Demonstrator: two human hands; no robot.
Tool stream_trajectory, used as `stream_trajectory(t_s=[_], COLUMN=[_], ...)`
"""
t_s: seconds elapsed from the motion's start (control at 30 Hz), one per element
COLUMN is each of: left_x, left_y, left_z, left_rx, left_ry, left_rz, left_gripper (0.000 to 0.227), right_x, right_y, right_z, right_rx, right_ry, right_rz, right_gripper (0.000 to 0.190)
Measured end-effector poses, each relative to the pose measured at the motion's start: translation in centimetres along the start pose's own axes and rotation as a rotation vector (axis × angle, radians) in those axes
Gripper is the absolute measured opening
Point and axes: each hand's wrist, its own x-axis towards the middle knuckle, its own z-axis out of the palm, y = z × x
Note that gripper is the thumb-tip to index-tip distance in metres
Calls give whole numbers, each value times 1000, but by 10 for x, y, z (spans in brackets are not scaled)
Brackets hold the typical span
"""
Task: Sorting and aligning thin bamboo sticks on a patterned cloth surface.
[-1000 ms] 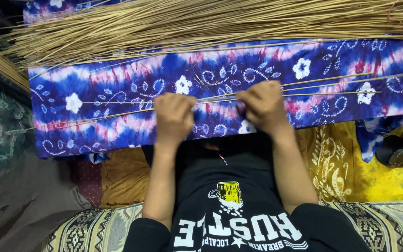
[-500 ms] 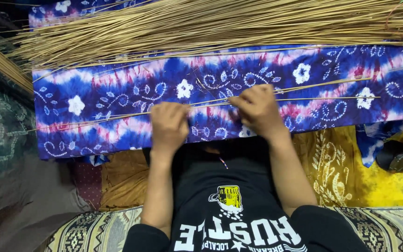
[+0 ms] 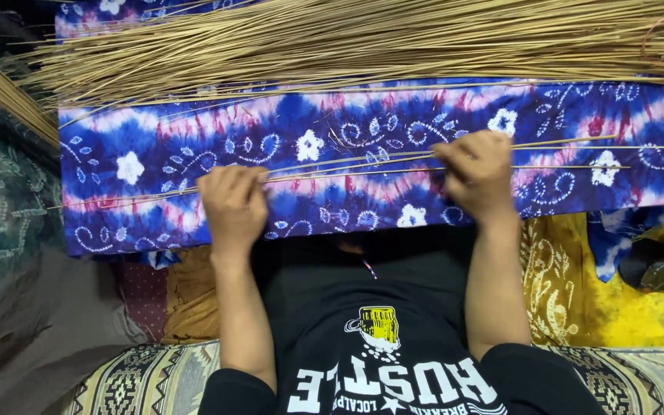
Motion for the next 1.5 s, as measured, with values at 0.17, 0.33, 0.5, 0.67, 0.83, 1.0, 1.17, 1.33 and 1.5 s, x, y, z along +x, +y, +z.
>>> stream_trajectory(t_s=[0.17, 0.33, 0.5, 0.67, 0.83, 1.0, 1.17, 1.33, 1.5], left_x=[10, 3, -3, 16, 20, 11, 11, 17, 12], left_y=[61, 32, -19, 17, 82, 29, 27, 99, 52], left_z=[35, 20, -22, -3, 32, 11, 14, 51, 24], left_rx=[-147, -209, -104, -121, -247, -165, -108, -216, -182], left_ry=[-47, -101, -75, -20, -32, -49, -59, -68, -82], left_rz=[119, 87, -25, 31, 139, 71, 1, 190, 126], left_gripper=[12, 14, 12, 11, 8, 7, 5, 6, 8], right_x=[17, 5, -9, -2, 19, -6, -9, 13, -14], right_y=[-49, -20, 10, -16, -68, -10, -6, -64, -8], right_z=[24, 10, -12, 12, 19, -4, -9, 11, -6], right_rx=[148, 164, 55, 89, 189, 105, -12, 137, 79], right_ry=[-43, -109, -79, -39, -45, -90, -43, -58, -87], right_rz=[-135, -162, -36, -62, -176, -118, -3, -136, -105], right_gripper=[26, 31, 19, 18, 24, 19, 11, 20, 21])
